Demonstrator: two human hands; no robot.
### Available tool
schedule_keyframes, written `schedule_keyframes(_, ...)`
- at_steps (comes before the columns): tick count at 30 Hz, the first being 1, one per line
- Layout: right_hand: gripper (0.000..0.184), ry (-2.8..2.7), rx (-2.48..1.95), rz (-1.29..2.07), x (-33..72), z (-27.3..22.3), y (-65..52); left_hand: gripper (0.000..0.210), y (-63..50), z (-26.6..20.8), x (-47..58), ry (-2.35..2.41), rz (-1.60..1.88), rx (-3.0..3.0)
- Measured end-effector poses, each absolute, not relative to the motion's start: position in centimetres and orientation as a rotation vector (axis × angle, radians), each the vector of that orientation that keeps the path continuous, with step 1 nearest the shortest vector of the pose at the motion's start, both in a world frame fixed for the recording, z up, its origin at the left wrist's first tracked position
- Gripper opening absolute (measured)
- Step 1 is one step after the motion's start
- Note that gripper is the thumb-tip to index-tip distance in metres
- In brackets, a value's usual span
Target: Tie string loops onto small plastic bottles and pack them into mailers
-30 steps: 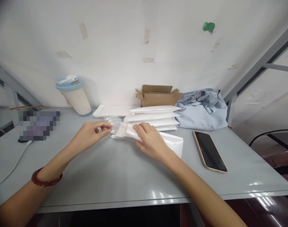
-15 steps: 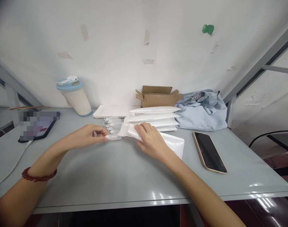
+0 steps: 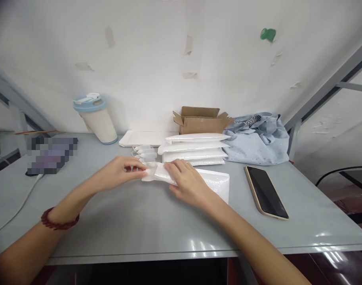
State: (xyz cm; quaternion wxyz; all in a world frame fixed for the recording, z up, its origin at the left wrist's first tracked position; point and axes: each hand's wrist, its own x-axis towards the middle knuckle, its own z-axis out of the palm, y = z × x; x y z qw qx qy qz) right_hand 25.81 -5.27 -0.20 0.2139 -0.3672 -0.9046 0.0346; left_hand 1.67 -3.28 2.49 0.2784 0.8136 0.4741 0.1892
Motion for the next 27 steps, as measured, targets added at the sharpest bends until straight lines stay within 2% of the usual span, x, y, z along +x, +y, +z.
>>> schedule_keyframes(7,0.043,-2.542,-0.974,0.1,25.1,-0.9,-5.7,0.032,-4.3,-0.6,4.4,1.119,0.658,2.41)
schedule_keyframes(13,0.041,-2.551,-0.939,0.139,24.9,-1.0,-5.9,0.027,-4.7,-2.4,5.4,1.055,0.774,2.428)
schedule_keyframes(19,0.039,-2.513,-0.929,0.111,25.2,-0.8,-5.7,0.03,-5.2,-0.9,5.3,1.021,0.766,2.282)
schedule_keyframes(23,0.04,-2.456,-0.911,0.083,25.7,-0.4,-5.4,0.015,-4.6,0.2,4.4,1.294,1.0,2.095)
schedule_keyframes(25,0.039,-2.442,-0.889,0.087,25.8,-0.2,-5.4,0.035,-4.1,0.3,4.1,1.362,1.022,1.955)
schedule_keyframes(27,0.038,-2.457,-0.85,0.101,25.7,-0.1,-5.7,0.042,-3.9,0.1,4.0,1.262,0.857,1.833)
